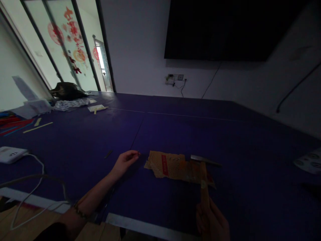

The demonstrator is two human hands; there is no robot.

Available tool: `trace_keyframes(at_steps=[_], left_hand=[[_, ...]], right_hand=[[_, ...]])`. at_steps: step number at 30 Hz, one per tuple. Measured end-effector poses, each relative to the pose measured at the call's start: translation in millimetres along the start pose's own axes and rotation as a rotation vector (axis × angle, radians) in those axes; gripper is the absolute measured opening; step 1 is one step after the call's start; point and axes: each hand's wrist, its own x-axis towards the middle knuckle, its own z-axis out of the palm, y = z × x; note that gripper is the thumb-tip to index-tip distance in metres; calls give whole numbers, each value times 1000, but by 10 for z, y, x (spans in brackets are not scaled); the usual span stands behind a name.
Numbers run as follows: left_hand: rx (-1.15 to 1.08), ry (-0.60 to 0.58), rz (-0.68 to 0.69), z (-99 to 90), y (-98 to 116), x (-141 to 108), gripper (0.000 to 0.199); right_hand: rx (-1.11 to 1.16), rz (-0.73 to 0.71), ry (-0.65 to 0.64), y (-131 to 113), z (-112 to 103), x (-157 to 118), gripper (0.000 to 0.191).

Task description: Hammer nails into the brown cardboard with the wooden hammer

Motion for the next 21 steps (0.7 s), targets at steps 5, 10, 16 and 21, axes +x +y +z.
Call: trace_keyframes(at_steps=[5,10,16,21], left_hand=[[-253,-150,64,490,114,233,13],[-120,-161,150,883,133,415,4],[129,-174,160,1127,47,489,5],[179,-237,150,1180,-18,483,7]], right_hand=[[0,68,-3,69,-78,116,69],[-40,89,-20,113,-81,142,78],[-113,-14,-40,102,76,15,75],[-214,42,-52,57,117,-8,91]])
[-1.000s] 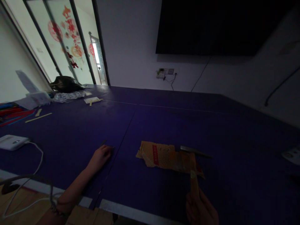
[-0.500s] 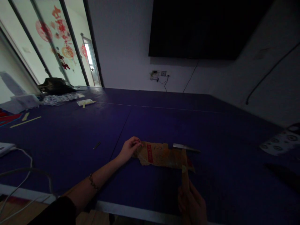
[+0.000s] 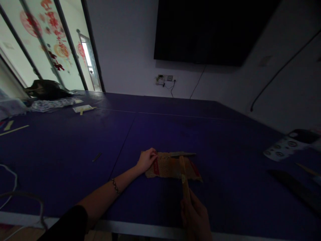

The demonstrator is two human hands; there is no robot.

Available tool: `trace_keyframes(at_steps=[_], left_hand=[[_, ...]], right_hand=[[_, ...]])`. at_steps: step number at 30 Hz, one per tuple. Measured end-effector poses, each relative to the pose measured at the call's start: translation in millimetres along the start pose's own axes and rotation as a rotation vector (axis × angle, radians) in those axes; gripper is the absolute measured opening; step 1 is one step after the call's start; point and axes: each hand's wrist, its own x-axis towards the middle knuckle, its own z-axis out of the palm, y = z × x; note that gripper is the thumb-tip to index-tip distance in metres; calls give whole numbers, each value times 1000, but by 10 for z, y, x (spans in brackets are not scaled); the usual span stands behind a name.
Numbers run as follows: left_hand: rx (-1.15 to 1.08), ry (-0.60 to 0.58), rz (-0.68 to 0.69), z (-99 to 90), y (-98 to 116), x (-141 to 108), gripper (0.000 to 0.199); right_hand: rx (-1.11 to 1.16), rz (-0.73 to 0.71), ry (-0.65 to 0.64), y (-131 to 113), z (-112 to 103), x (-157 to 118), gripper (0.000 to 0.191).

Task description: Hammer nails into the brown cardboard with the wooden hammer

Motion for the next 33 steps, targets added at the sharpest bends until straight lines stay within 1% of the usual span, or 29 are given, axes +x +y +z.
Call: trace_keyframes(at_steps=[2,4,9,11,14,17,21,25,27,33], left_hand=[[28,-30,-3,-4,11,7,6],[83,-42,-6,-15,38,18,10],[257,-25,-38,-13,92,26,15],[275,-38,-48,-1,95,15,16],[287,-45,-48,10,99,-4,15],[298,-44,-36,9,111,-19,13],[262,-37,-5,17,122,-39,12],[214,-5,31,43,115,-55,13],[208,11,26,58,108,-57,13],[200,35,-16,78,86,-48,12]], right_hand=[[-22,12,-27,-2,-19,9,91],[-33,18,-52,10,-36,14,86],[16,26,3,49,-34,-6,74],[35,49,-5,53,-35,-7,78],[54,88,-20,48,-57,17,86],[55,112,-14,40,-84,44,90],[24,106,-26,22,-79,31,86],[45,74,22,4,-26,-29,84],[52,58,44,4,-12,-44,81],[13,59,13,15,-21,-32,80]])
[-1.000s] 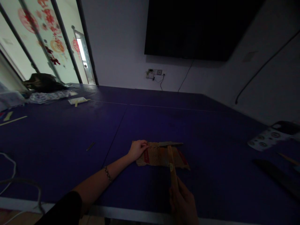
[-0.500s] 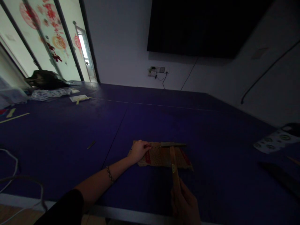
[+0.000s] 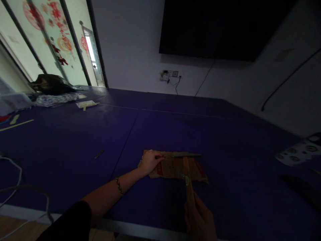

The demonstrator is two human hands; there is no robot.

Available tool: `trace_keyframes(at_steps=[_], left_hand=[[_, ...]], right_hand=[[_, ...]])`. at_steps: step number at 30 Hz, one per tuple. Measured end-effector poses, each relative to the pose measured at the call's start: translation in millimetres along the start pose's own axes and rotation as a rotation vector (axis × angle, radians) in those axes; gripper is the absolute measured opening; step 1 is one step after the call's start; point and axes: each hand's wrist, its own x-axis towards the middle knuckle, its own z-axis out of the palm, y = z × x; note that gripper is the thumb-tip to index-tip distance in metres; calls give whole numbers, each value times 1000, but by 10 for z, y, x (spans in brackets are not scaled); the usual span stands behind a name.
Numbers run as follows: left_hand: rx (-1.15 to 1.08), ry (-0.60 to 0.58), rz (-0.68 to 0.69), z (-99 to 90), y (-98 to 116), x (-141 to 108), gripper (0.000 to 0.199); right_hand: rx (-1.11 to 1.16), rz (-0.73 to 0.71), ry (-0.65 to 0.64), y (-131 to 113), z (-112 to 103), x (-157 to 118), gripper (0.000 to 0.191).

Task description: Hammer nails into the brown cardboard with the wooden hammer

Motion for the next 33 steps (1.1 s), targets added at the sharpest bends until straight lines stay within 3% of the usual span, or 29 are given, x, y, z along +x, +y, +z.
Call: trace_keyframes(at_steps=[14,21,27,33], left_hand=[[-9,-12,17,-39,3,-21,11],[-7,-9,49,-29,-12,-40,12],[-35,-5,17,-49,-3,-57,10],[-22,7,-24,-50,1,-56,9]], right_hand=[[38,-11,45,-38,28,-29,82],[-36,16,-26,-18,-46,31,86],[-19,-7,11,-12,-27,33,82],[-48,33,-46,-11,-73,68,88]])
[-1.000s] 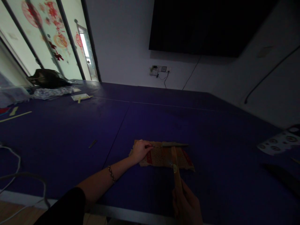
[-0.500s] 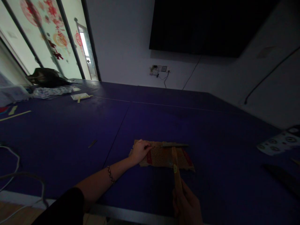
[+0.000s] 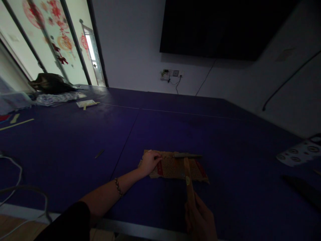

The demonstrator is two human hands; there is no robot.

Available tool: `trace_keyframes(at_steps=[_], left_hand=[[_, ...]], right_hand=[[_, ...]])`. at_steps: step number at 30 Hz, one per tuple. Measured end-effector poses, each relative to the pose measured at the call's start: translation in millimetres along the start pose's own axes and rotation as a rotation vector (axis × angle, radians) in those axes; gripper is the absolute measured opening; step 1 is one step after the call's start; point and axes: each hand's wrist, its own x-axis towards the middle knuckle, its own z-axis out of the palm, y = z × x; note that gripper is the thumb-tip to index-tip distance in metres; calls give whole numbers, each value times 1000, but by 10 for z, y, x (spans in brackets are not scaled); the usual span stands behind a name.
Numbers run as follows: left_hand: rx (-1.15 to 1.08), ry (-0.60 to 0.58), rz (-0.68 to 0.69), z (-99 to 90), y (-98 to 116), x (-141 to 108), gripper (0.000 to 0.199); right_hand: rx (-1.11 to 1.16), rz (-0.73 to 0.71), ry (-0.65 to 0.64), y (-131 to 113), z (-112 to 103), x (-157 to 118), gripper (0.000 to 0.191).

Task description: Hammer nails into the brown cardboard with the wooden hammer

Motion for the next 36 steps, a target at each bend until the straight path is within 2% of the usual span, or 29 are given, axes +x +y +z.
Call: trace_keyframes(at_steps=[7,14,20,25,27,30,36], left_hand=[[20,0,1,6,-12,2,8],[-26,7,25,24,-37,16,7],[-57,-13,19,27,-48,22,11],[-41,-3,-7,29,-43,27,11],[-48,-4,-9,29,-37,28,12],[-58,-11,-5,27,-27,24,13],[-72,-1,-26,33,-22,3,13]], right_hand=[[38,42,7,4,-4,14,90],[43,-7,40,-5,47,-33,84],[34,-6,25,13,-6,0,81],[22,18,50,42,-29,22,95],[-11,-27,98,51,-2,-17,94],[-117,-152,154,14,56,-127,77],[-553,-436,59,-192,155,-258,58]])
